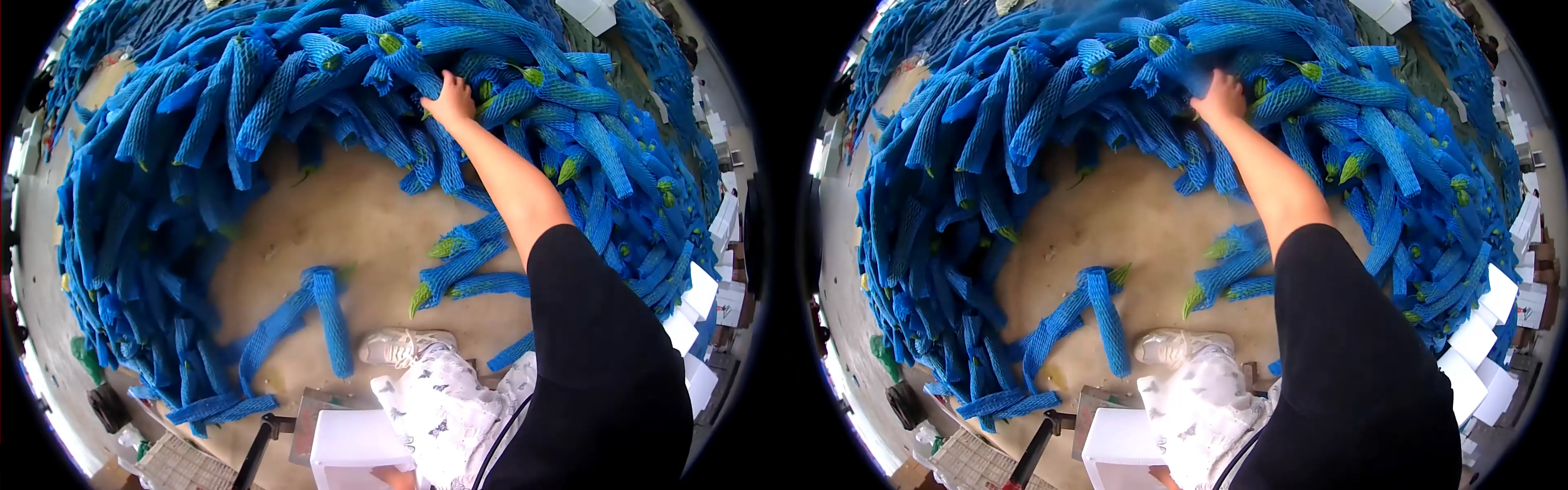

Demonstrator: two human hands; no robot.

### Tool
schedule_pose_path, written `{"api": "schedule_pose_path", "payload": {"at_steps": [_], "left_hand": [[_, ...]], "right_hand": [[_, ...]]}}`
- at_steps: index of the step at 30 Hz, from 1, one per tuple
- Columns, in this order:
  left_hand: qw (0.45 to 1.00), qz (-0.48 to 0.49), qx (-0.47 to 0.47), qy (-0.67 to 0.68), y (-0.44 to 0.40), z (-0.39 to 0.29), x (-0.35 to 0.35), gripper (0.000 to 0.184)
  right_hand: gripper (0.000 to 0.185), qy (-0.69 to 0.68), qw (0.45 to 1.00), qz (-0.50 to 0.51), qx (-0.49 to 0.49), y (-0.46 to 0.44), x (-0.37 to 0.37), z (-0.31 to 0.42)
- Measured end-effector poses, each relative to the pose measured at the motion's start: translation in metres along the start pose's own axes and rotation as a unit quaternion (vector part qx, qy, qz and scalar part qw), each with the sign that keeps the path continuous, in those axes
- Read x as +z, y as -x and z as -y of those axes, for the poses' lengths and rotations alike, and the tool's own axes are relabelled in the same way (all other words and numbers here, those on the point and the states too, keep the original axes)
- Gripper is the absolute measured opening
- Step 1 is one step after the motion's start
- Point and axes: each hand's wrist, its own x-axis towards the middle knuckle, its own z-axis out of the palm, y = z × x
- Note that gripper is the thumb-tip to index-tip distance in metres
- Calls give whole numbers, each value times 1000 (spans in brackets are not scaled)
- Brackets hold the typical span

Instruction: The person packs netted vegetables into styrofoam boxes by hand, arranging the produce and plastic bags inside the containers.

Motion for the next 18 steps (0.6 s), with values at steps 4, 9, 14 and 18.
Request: {"api": "schedule_pose_path", "payload": {"at_steps": [4,9,14,18], "left_hand": [[1000,-6,-19,4,0,-13,-7,80],[999,-8,-33,9,-3,-27,-7,79],[999,-20,-39,21,-5,-36,-7,78],[998,-31,-35,34,-7,-32,-7,77]], "right_hand": [[46,24,988,82,-129,19,-21,-5],[28,53,865,154,-475,-17,-84,-66],[76,389,651,450,-471,-93,-23,-18],[66,326,688,422,-493,-84,-6,-26]]}}
